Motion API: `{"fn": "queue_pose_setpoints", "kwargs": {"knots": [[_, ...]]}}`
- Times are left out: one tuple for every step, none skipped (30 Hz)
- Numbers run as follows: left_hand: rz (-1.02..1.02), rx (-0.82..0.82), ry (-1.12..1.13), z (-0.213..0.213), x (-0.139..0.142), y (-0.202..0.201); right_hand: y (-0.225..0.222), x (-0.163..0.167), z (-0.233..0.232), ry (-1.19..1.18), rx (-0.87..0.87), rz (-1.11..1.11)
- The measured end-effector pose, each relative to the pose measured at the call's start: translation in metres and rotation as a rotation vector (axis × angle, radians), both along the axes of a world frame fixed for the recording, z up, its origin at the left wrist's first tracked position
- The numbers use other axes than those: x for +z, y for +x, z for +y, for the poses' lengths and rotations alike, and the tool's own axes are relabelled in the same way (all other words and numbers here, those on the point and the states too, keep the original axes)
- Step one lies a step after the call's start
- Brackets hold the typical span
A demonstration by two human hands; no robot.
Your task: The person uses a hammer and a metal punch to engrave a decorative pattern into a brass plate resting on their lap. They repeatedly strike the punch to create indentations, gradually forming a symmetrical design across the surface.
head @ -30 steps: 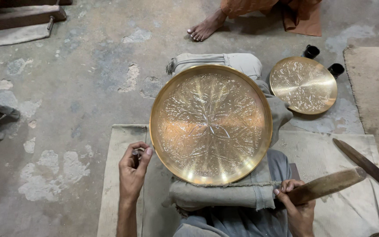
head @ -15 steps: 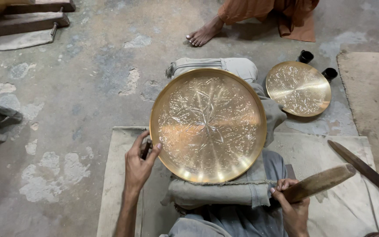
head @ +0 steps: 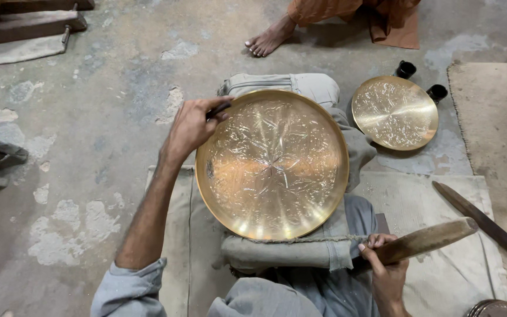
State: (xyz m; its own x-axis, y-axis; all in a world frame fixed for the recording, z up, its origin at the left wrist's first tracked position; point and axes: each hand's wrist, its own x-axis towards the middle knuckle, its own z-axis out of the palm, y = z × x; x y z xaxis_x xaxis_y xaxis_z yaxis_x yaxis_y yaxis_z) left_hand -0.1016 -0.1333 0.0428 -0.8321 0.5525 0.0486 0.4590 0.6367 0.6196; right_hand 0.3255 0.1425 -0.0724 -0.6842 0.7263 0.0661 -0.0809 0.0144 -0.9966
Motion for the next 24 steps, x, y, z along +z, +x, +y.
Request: {"fn": "queue_pose_setpoints", "kwargs": {"knots": [[0.019,-0.029,-0.003,0.007,0.004,-0.005,0.0,0.002,0.0,-0.006,-0.005,-0.011],[0.037,-0.058,-0.008,0.015,0.007,-0.009,0.0,0.003,0.0,-0.013,-0.011,-0.023],[0.055,-0.087,-0.012,0.023,0.009,-0.012,0.0,0.005,0.0,-0.02,-0.016,-0.034],[0.101,-0.133,0.036,0.03,0.011,-0.015,0.0,0.006,0.001,-0.019,-0.017,-0.032],[0.146,-0.179,0.084,0.037,0.013,-0.017,0.0,0.007,0.001,-0.018,-0.019,-0.031],[0.191,-0.224,0.133,0.044,0.014,-0.017,0.0,0.007,0.001,-0.017,-0.02,-0.03],[0.193,-0.228,0.127,0.05,0.015,-0.019,0.0,0.007,0.001,-0.008,-0.018,-0.03],[0.194,-0.232,0.119,0.055,0.016,-0.019,0.0,0.007,0.002,-0.001,-0.016,-0.032],[0.197,-0.236,0.112,0.057,0.016,-0.02,-0.001,0.006,0.002,0.007,-0.013,-0.031],[0.147,-0.224,0.12,0.058,0.017,-0.019,-0.001,0.005,0.002,0.012,-0.009,-0.02],[0.095,-0.211,0.129,0.055,0.017,-0.018,-0.002,0.004,0.002,0.017,-0.004,-0.01],[0.044,-0.199,0.137,0.052,0.015,-0.017,-0.002,0.003,0.003,0.022,0.0,0.001],[0.106,-0.188,0.227,0.046,0.011,-0.016,-0.002,0.002,0.003,0.023,0.002,-0.011],[0.171,-0.178,0.317,0.037,0.008,-0.012,-0.002,0.002,0.004,0.026,0.005,-0.021],[0.235,-0.168,0.407,0.029,0.005,-0.008,-0.002,0.001,0.004,0.028,0.007,-0.032],[0.151,-0.07,0.401,0.019,0.002,-0.003,-0.002,0.001,0.005,0.019,0.005,-0.045],[0.066,0.026,0.393,0.006,-0.002,0.006,-0.001,0.001,0.005,0.01,0.002,-0.059],[-0.018,0.121,0.383,-0.004,-0.005,0.018,-0.001,0.0,0.007,0.002,-0.001,-0.071],[-0.047,0.145,0.411,-0.016,-0.008,0.032,-0.001,0.0,0.007,-0.008,-0.007,-0.077],[-0.077,0.169,0.437,-0.027,-0.012,0.046,0.0,-0.001,0.009,-0.019,-0.013,-0.083],[-0.091,0.186,0.465,-0.037,-0.015,0.059,0.0,-0.002,0.009,-0.029,-0.019,-0.089],[-0.106,0.202,0.494,-0.045,-0.018,0.072,0.0,-0.003,0.011,-0.011,-0.011,-0.079],[-0.121,0.217,0.522,-0.05,-0.02,0.081,0.0,-0.004,0.012,0.007,-0.004,-0.07],[-0.127,0.205,0.529,-0.054,-0.022,0.086,0.0,-0.005,0.014,0.024,0.004,-0.062]]}}
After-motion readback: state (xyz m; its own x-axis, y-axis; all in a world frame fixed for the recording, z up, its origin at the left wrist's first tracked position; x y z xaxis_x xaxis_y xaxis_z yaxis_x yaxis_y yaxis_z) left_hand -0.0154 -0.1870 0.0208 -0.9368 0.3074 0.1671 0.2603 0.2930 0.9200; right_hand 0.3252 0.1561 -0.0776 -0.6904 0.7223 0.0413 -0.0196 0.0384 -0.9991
